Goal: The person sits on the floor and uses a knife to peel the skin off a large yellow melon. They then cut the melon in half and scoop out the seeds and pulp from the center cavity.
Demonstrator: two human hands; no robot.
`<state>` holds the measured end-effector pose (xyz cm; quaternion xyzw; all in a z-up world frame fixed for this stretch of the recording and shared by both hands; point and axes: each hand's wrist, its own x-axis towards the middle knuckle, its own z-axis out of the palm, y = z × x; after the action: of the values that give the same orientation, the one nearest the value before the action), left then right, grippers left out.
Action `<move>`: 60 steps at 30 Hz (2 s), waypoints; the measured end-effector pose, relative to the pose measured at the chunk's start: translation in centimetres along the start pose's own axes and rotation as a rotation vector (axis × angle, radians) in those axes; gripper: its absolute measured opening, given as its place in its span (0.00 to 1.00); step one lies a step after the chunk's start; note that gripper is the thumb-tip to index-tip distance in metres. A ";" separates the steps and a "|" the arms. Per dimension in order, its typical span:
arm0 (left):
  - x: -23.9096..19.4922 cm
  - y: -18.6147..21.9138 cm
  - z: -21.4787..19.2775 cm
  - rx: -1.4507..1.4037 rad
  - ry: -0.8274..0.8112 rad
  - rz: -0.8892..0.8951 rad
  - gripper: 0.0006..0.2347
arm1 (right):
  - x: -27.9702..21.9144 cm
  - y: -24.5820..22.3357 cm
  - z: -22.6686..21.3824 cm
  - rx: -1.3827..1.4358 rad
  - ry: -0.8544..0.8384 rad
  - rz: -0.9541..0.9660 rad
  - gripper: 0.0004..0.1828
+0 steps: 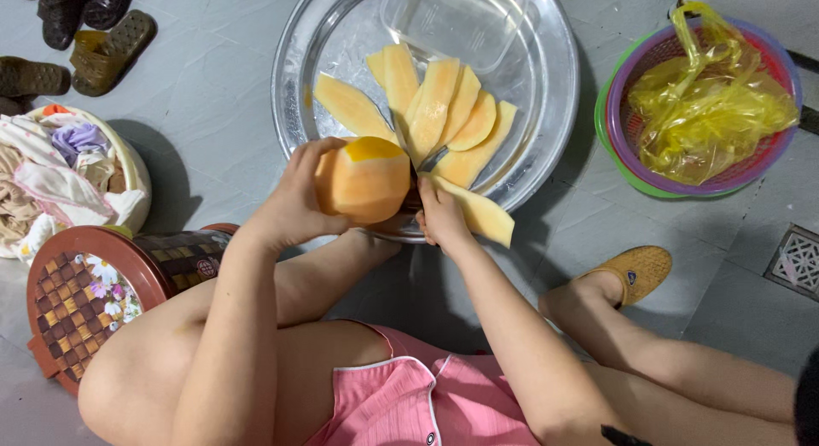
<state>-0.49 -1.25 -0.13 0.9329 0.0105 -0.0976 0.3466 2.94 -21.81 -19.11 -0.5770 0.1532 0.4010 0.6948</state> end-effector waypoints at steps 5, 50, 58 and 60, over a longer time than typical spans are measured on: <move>0.0 2.9 2.3 0.243 0.102 0.045 0.44 | 1.0 0.2 0.0 0.002 0.063 0.013 0.29; 1.7 5.2 5.6 0.424 0.335 0.076 0.51 | -12.3 -10.0 -0.9 -0.972 0.197 -0.467 0.28; 2.2 6.0 6.1 0.421 0.258 0.013 0.50 | -9.6 -9.8 -1.4 -0.767 0.172 -0.301 0.31; 2.3 5.8 5.9 0.442 0.243 0.013 0.51 | -9.5 -9.3 -1.8 -0.691 0.138 -0.375 0.31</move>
<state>1.28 -9.58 -1.23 0.9909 0.0247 0.0175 0.1312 4.26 -27.15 -6.88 -0.8205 -0.0525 0.2553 0.5088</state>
